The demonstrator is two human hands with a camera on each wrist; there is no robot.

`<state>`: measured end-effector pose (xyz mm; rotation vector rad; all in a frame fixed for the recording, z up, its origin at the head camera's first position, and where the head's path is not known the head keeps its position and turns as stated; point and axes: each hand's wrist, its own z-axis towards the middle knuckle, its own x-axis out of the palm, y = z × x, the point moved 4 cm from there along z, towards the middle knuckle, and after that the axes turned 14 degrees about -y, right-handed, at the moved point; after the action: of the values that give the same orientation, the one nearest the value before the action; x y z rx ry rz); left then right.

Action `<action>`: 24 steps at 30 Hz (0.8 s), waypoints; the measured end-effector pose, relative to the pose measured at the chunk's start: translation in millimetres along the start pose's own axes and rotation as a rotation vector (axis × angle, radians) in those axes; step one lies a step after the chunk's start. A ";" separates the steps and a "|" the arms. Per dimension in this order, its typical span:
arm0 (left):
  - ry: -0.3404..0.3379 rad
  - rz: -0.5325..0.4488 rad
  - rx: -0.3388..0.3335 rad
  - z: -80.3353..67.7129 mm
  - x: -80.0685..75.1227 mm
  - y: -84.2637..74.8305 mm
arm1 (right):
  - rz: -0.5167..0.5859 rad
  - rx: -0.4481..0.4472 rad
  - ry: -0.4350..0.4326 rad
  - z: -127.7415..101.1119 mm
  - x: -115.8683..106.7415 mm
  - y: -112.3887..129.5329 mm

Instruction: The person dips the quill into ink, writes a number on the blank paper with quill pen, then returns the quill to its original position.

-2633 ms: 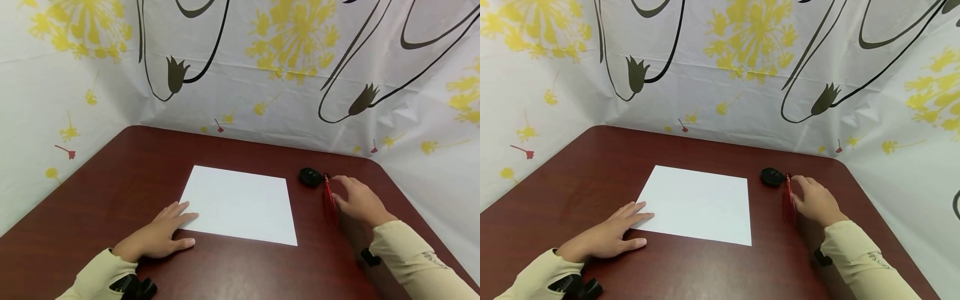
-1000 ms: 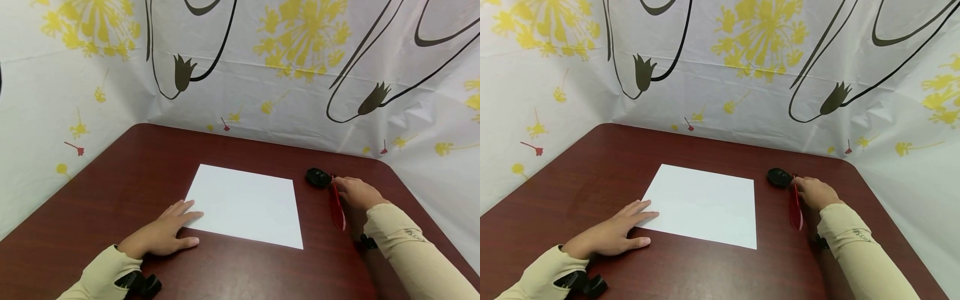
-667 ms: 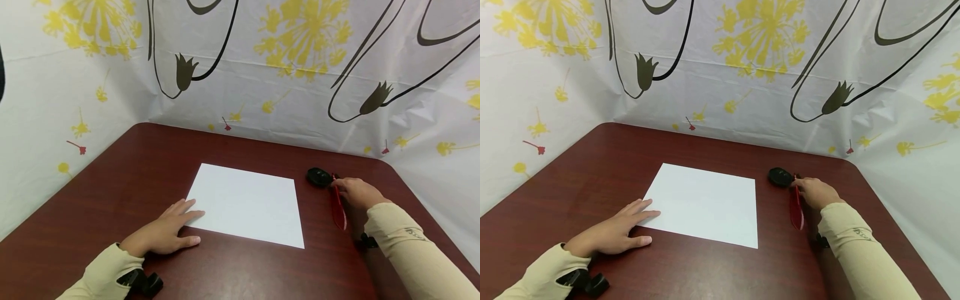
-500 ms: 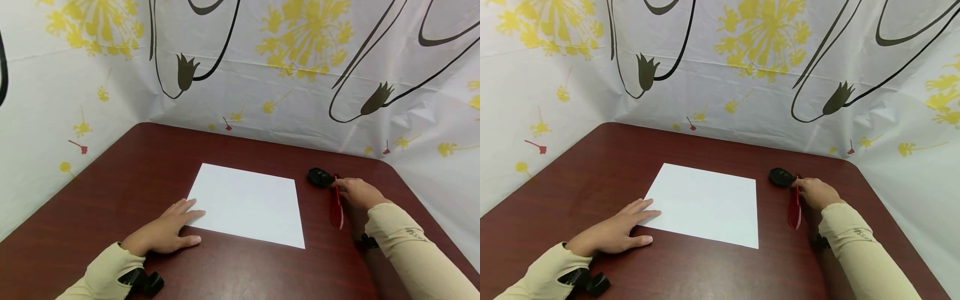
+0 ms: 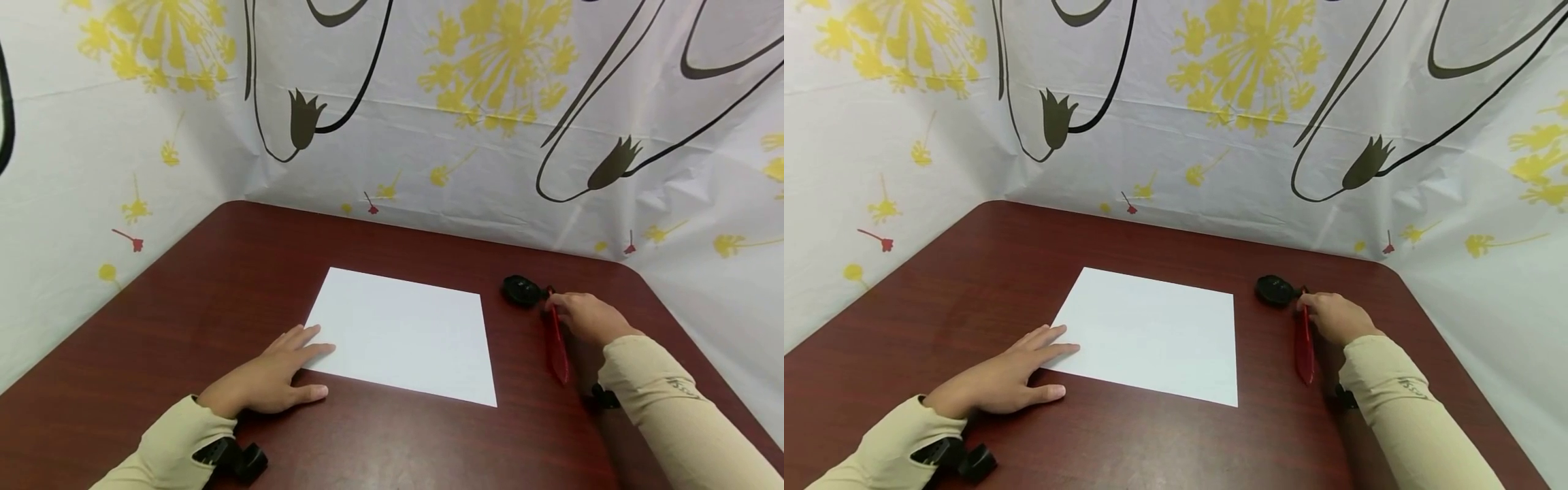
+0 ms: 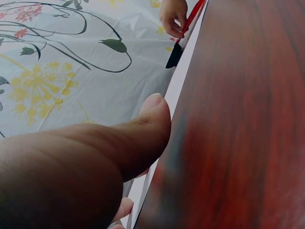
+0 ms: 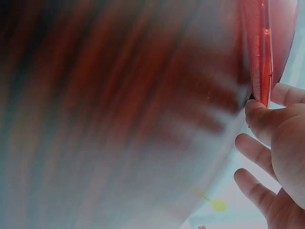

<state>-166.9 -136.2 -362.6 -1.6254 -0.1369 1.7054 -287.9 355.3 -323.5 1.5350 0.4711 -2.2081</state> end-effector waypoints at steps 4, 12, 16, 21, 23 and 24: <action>-0.001 -0.001 0.004 -0.5 -0.3 -0.5 | -0.002 0.007 0.000 -1.3 -3.1 0.7; 0.001 -0.004 0.012 -0.4 0.4 -0.4 | 0.024 0.013 -0.045 -3.5 -6.8 1.4; 0.005 -0.010 0.011 -0.7 -0.1 -1.5 | 0.038 0.008 -0.073 -4.9 -8.3 -0.9; 0.009 -0.010 0.005 -0.8 -1.1 -1.7 | 0.073 0.003 -0.103 -5.9 -11.3 -2.7; 0.010 -0.009 0.001 -0.7 -0.6 -1.3 | 0.091 0.006 -0.118 -6.7 -12.1 -3.0; 0.010 -0.010 0.001 -0.7 -0.1 -1.2 | 0.101 0.012 -0.125 -7.2 -12.2 -3.2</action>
<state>-165.8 -135.7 -361.9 -1.6298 -0.1394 1.6901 -279.9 363.3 -314.3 1.3849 0.3347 -2.2156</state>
